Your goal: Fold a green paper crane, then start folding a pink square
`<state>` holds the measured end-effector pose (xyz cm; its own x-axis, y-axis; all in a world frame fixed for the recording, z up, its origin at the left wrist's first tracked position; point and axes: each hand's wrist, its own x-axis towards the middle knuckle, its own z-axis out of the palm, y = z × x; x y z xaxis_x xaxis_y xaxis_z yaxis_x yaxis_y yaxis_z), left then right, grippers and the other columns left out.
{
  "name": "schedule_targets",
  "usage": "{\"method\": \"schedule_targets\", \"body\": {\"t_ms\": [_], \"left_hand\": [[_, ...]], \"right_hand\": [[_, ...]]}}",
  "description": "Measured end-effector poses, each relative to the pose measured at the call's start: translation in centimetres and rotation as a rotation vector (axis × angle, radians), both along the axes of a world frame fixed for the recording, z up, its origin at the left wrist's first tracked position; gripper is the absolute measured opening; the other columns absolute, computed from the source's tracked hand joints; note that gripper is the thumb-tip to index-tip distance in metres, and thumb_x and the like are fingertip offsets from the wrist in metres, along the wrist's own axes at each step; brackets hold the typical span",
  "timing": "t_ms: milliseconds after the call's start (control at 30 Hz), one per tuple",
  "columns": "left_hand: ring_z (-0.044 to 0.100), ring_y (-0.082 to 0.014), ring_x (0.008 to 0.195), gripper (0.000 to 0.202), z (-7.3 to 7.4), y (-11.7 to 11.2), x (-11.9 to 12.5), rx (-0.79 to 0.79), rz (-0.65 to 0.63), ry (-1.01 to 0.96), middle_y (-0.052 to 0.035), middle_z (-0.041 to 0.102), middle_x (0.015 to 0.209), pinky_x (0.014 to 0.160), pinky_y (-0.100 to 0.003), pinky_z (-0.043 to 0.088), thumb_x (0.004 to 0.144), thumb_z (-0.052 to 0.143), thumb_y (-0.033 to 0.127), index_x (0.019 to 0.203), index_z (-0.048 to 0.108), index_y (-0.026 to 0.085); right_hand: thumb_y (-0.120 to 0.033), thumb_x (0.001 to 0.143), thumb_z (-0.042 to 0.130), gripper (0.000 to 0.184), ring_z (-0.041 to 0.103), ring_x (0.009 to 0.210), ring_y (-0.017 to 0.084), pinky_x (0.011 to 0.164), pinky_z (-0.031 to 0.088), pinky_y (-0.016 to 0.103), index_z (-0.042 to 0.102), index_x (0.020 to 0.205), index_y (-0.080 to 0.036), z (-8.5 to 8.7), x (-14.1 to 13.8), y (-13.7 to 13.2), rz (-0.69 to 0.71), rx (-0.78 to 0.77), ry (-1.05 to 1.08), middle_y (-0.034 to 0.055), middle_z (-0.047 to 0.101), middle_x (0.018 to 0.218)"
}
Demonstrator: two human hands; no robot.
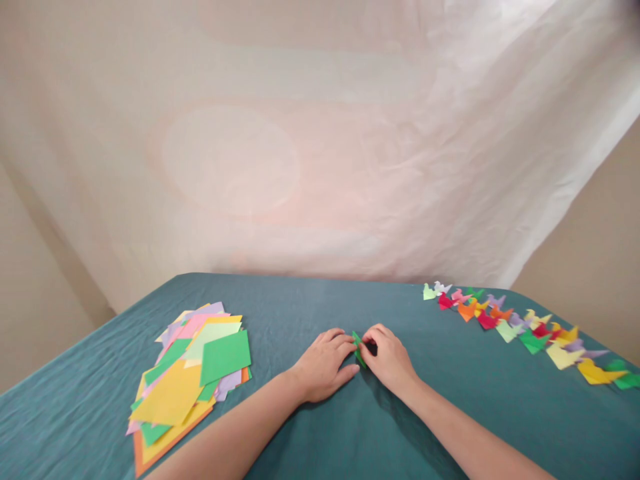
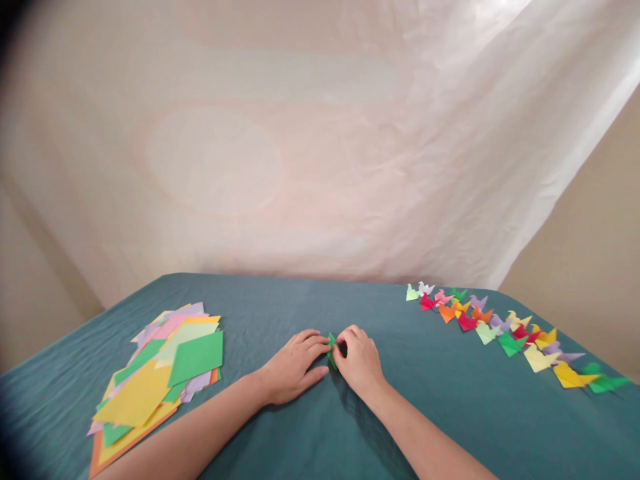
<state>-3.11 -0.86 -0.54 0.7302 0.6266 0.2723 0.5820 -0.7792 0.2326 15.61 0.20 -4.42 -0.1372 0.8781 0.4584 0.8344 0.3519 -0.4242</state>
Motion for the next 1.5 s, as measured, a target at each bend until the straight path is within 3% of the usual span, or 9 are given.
{"method": "schedule_targets", "body": {"t_ms": [200,700,1200,1500], "left_hand": [[0.040,-0.0232,0.116,0.036,0.4,-0.2,0.1,0.021,-0.019,0.023,-0.0054,0.054,0.119,0.101,-0.039,0.031,0.090,0.042,0.037,0.120,0.049,0.019],[0.035,-0.0235,0.122,0.036,0.2,0.1,0.0,-0.004,-0.013,0.044,-0.0053,0.047,0.129,0.104,-0.041,0.027,0.091,0.038,0.039,0.122,0.046,0.020],[0.042,-0.0208,0.113,0.035,-0.1,0.7,0.1,0.011,-0.007,0.023,-0.0036,0.051,0.124,0.100,-0.039,0.029,0.092,0.036,0.036,0.123,0.045,0.022],[0.041,-0.0199,0.116,0.029,0.1,0.8,0.1,0.014,-0.005,0.028,-0.0032,0.053,0.122,0.101,-0.038,0.029,0.092,0.037,0.033,0.114,0.051,0.021]], "right_hand": [[-0.020,0.077,0.053,0.005,0.055,0.077,0.017,0.071,0.043,0.028,0.057,0.074,-0.020,-0.1,0.1,0.0,0.012,0.009,0.012,0.0026,0.056,0.079],[-0.017,0.076,0.052,0.005,0.055,0.080,0.018,0.072,0.043,0.029,0.057,0.078,-0.019,-0.1,-0.1,-0.1,0.036,0.029,0.011,0.0032,0.056,0.082],[-0.014,0.077,0.050,0.010,0.053,0.084,0.019,0.075,0.044,0.031,0.056,0.083,-0.019,0.2,-0.5,-0.8,0.094,0.063,-0.018,0.0052,0.054,0.090],[-0.013,0.075,0.052,0.014,0.053,0.086,0.019,0.077,0.043,0.032,0.058,0.086,-0.019,0.2,-0.5,-1.2,0.131,0.052,-0.015,0.0056,0.055,0.092]]}}
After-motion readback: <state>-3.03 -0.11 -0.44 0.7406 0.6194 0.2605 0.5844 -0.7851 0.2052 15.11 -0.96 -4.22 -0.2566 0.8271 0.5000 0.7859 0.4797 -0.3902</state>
